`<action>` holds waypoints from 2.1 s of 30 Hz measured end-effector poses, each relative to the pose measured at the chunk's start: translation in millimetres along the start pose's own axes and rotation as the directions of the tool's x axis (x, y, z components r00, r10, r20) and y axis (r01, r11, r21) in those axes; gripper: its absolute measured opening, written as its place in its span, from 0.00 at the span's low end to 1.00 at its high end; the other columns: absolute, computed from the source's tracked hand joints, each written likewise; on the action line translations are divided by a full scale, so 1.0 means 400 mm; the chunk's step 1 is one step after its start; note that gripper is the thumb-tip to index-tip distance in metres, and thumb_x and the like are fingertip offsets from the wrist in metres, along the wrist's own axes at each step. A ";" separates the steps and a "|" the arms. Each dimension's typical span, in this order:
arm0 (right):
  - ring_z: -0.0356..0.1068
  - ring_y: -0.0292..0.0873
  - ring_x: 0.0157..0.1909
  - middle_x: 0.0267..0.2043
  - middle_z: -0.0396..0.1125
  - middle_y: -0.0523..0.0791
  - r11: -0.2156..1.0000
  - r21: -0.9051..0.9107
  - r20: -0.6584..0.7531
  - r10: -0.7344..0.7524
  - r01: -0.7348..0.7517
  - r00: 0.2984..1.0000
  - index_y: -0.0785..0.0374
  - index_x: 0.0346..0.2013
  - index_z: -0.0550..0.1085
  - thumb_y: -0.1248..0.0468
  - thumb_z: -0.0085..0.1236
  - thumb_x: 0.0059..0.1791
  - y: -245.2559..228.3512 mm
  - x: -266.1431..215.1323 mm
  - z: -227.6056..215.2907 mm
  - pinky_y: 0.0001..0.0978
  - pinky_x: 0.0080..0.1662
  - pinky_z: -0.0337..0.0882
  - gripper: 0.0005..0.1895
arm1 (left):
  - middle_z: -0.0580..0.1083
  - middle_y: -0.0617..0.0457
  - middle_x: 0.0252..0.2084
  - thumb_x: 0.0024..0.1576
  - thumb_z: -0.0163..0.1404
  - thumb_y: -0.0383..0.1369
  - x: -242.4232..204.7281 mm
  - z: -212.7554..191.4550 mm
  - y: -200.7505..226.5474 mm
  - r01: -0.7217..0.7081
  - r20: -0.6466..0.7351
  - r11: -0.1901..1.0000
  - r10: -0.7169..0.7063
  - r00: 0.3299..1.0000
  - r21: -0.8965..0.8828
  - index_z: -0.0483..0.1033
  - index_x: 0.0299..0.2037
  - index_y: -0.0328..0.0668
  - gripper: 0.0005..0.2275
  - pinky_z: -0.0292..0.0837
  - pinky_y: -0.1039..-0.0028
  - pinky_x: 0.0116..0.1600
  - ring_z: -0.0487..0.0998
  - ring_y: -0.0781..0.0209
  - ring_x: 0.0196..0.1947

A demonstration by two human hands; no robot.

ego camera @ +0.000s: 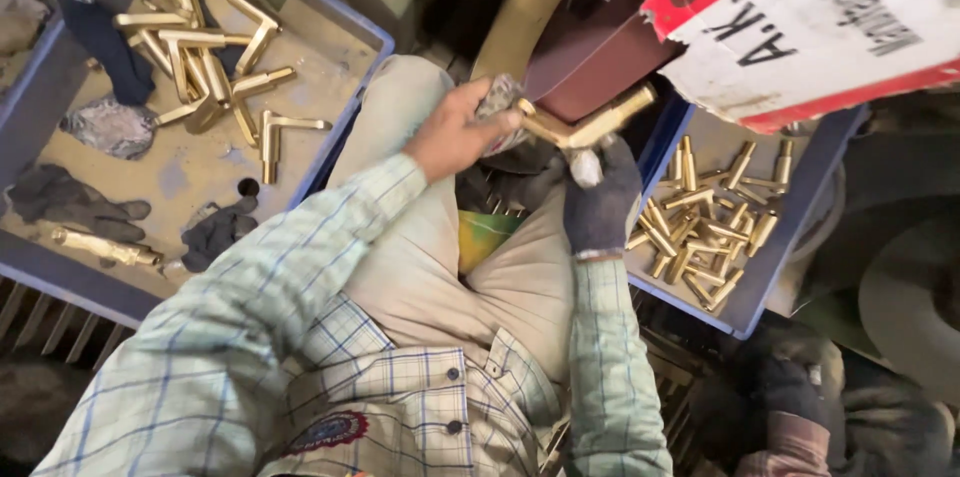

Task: The person sits cross-legged and repeatedly picks up brass L-shaped metal fittings from a blue bin, rubs them against a rotating grinding wheel, and places them into a second bin. The process is repeated continuously throughout the clip.

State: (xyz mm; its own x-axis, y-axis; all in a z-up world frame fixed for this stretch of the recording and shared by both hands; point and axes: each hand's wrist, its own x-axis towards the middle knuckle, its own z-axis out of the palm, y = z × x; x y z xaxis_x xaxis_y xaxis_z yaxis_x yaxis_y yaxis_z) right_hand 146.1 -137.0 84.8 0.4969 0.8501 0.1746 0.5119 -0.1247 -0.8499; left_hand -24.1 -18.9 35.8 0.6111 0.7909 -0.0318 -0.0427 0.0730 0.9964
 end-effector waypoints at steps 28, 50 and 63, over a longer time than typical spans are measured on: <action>0.76 0.49 0.49 0.46 0.74 0.52 0.989 -0.145 -0.006 -0.015 0.014 1.000 0.70 0.52 0.74 0.60 0.60 0.55 0.114 -0.082 -0.050 0.39 0.53 0.74 0.17 | 0.80 0.57 0.41 0.62 0.55 0.27 0.001 0.043 -0.056 0.285 0.234 0.951 -0.252 0.939 -0.118 0.79 0.51 0.34 0.09 0.74 0.76 0.49 0.75 0.73 0.41; 0.70 0.59 0.57 0.42 0.73 0.55 0.591 -0.720 0.489 0.061 0.364 0.870 0.66 0.33 0.77 0.66 0.63 0.47 0.323 -0.017 -0.002 0.51 0.61 0.66 0.05 | 0.80 0.51 0.38 0.61 0.54 0.27 0.107 0.119 -0.206 0.567 -0.017 0.754 -0.606 0.795 -0.331 0.80 0.44 0.30 0.07 0.74 0.72 0.43 0.78 0.65 0.36; 0.73 0.50 0.48 0.45 0.72 0.53 0.871 -0.472 0.195 -0.052 0.140 0.979 0.73 0.50 0.71 0.77 0.59 0.41 0.273 0.002 0.003 0.39 0.49 0.73 0.22 | 0.81 0.53 0.43 0.62 0.53 0.26 0.102 0.097 -0.200 0.495 0.032 0.825 -0.506 0.862 -0.272 0.80 0.50 0.32 0.09 0.75 0.75 0.49 0.78 0.67 0.40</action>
State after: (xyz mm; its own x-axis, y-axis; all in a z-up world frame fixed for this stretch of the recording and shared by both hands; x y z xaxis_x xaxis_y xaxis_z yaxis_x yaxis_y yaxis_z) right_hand 201.6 -149.3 -8.6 0.3234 0.9389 0.1178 0.8457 -0.2309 -0.4812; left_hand 35.0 -16.1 -42.0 0.5733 0.6255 -0.5292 0.0521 0.6168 0.7854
